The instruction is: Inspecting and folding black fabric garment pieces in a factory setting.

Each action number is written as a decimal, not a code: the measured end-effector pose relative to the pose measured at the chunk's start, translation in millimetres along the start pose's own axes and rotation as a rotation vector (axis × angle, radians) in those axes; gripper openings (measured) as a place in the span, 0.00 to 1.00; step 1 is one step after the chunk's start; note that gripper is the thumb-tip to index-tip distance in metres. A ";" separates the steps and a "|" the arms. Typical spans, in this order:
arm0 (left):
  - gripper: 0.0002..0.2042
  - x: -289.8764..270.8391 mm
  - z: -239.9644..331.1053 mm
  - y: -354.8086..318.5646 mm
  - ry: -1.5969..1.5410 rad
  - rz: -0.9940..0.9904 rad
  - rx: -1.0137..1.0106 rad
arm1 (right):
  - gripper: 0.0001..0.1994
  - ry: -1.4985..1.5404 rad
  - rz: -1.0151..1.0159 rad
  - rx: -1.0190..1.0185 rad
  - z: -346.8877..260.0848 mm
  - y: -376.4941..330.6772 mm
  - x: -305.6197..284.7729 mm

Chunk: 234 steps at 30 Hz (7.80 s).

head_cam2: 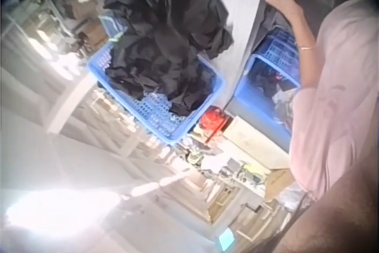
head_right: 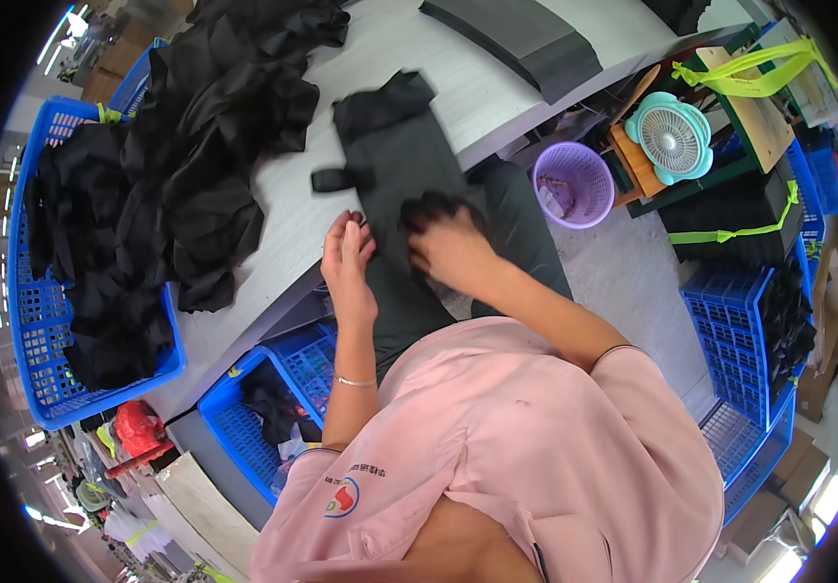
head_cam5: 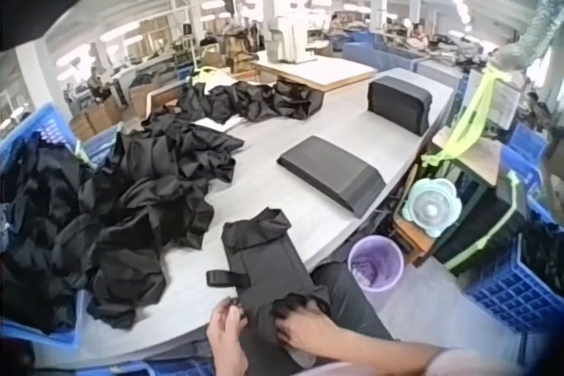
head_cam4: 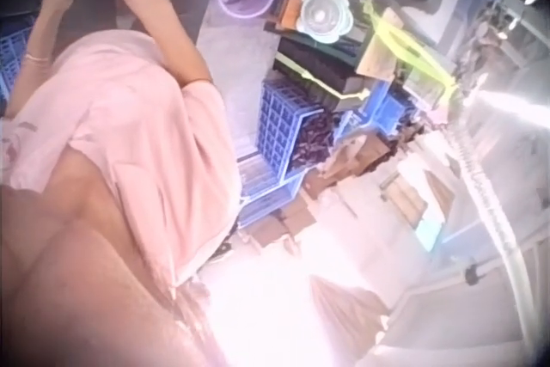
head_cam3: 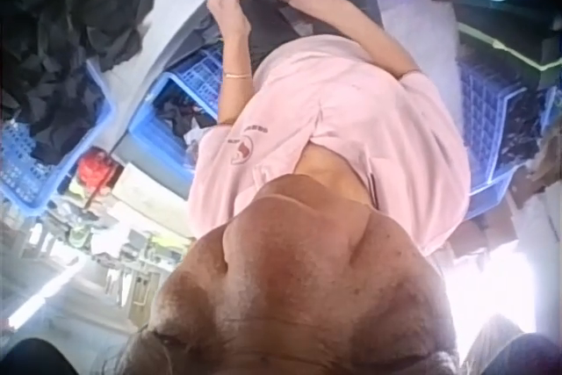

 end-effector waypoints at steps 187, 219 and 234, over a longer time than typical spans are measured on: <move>0.03 182.3 49.3 -70.1 0.471 -0.630 0.512 | 0.38 0.600 0.754 0.510 78.5 -91.4 -107.2; 0.12 161.4 12.3 -89.7 0.429 -0.585 0.162 | 0.13 0.780 0.466 0.447 91.6 -114.1 -68.6; 0.11 189.5 6.8 -93.0 0.483 -0.643 0.248 | 0.09 0.493 0.631 0.750 129.1 -131.1 -77.1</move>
Point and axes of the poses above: each hand's wrist, its own y-axis towards the middle knuckle, its own x-axis out of the palm, z = x × y, the point moved 8 cm from there along y, towards the middle knuckle, and after that the axes turned 8 degrees about x, right-handed, at the moved point
